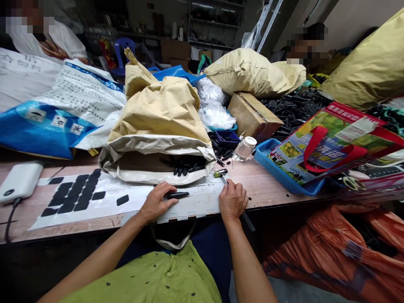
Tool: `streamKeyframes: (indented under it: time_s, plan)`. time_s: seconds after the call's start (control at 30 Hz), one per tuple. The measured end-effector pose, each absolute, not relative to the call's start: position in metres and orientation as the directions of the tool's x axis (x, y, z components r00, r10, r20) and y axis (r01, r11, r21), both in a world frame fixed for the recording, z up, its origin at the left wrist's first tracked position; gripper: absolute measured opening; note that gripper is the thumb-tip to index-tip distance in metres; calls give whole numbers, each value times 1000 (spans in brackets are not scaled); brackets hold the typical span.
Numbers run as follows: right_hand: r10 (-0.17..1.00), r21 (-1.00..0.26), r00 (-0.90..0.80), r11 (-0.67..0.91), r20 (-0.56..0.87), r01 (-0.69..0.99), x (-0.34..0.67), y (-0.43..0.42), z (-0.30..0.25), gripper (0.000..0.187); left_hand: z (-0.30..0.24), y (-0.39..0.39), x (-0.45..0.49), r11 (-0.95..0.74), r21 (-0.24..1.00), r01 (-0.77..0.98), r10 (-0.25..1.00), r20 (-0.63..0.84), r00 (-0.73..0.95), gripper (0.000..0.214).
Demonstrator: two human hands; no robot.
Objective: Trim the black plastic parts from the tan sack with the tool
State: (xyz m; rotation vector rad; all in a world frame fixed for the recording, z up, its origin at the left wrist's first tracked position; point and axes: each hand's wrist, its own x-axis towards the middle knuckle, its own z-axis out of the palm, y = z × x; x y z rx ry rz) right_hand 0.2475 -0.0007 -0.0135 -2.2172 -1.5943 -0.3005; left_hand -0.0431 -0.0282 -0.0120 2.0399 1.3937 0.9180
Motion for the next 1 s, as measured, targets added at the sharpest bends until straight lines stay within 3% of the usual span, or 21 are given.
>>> streamKeyframes:
  time_s: [0.17, 0.27, 0.47, 0.7, 0.83, 1.0]
  plan:
    - [839, -403, 402, -246, 367, 882, 250, -8, 1, 32, -10, -26, -44, -301, 756, 581, 953, 215, 214, 13]
    - [806, -584, 402, -87, 435, 807, 237, -31, 16, 38, -7, -26, -44, -284, 764, 580, 957, 190, 218, 14]
    - [962, -812, 124, 131, 242, 569, 187, -83, 28, 37, -5, -25, -42, -260, 757, 599, 964, 169, 205, 14]
    - [933, -680, -100, 323, 346, 658, 153, -96, 23, 37, -7, -25, -41, -244, 780, 576, 968, 163, 189, 15]
    - [924, -572, -154, 342, 351, 746, 150, -94, 20, 38, -6, -25, -40, -239, 778, 581, 970, 167, 175, 12]
    - [926, -584, -124, 324, 356, 744, 155, -91, 20, 38, -6, -26, -39, -237, 792, 562, 971, 168, 172, 18]
